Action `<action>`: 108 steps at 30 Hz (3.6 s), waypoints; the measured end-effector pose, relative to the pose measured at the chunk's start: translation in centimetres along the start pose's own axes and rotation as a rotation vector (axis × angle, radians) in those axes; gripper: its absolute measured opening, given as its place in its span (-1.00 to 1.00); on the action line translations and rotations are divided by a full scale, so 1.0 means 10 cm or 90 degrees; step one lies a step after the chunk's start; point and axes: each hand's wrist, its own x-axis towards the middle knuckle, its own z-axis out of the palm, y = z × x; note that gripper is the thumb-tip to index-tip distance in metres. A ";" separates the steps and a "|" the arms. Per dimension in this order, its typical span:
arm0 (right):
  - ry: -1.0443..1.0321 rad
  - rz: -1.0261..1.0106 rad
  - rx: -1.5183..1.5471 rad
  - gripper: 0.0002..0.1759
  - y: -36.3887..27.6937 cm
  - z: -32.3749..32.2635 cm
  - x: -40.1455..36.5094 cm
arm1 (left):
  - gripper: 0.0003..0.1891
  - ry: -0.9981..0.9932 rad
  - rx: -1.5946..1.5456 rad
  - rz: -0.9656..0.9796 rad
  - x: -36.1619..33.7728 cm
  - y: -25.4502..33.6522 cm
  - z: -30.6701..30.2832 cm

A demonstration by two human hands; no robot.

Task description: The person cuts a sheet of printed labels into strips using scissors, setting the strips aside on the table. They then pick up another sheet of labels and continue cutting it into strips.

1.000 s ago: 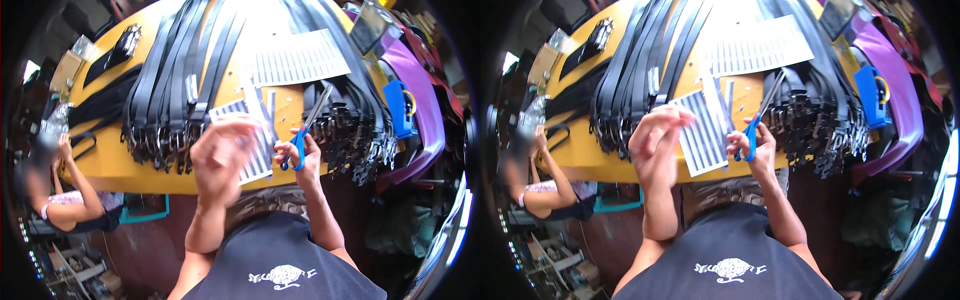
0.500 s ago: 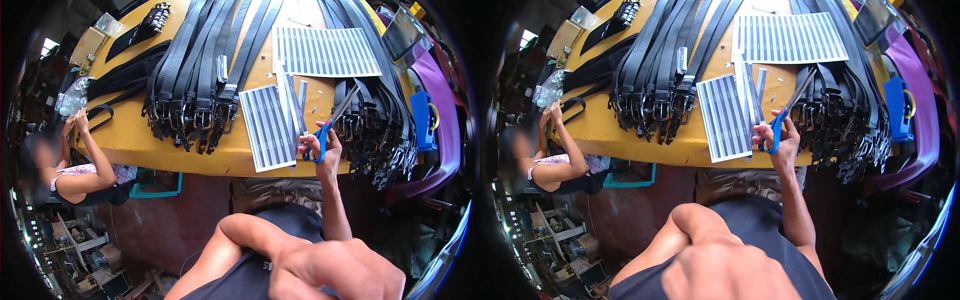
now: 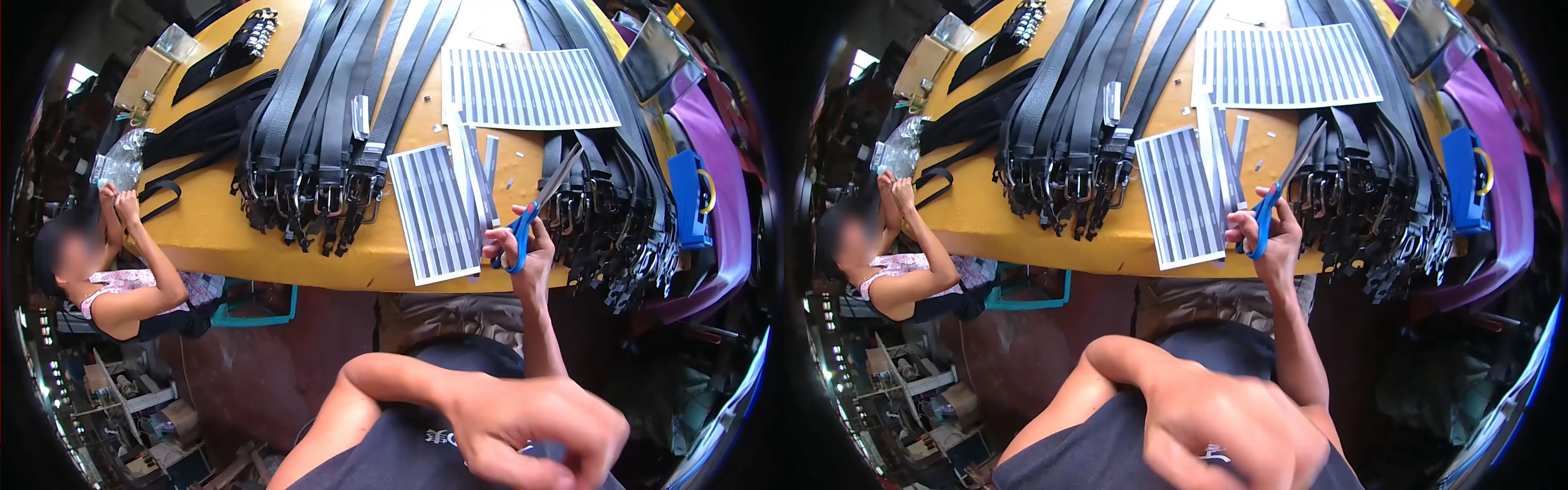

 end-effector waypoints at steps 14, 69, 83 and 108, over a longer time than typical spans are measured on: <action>-0.060 0.023 0.027 -0.39 0.02 -0.09 -0.04 | -0.77 0.975 0.526 -0.335 -2.16 0.17 -0.91; -0.416 0.100 -0.173 -0.23 -0.46 0.23 -0.60 | -0.72 0.605 0.895 -0.078 -0.72 0.83 -1.08; -0.396 0.128 -0.167 -0.25 -0.40 0.20 -0.60 | -0.72 0.599 0.892 -0.064 -0.73 0.80 -1.11; -0.334 0.158 -0.086 -0.44 -0.38 0.26 -0.63 | -0.70 0.592 0.955 -0.048 -0.75 0.82 -1.09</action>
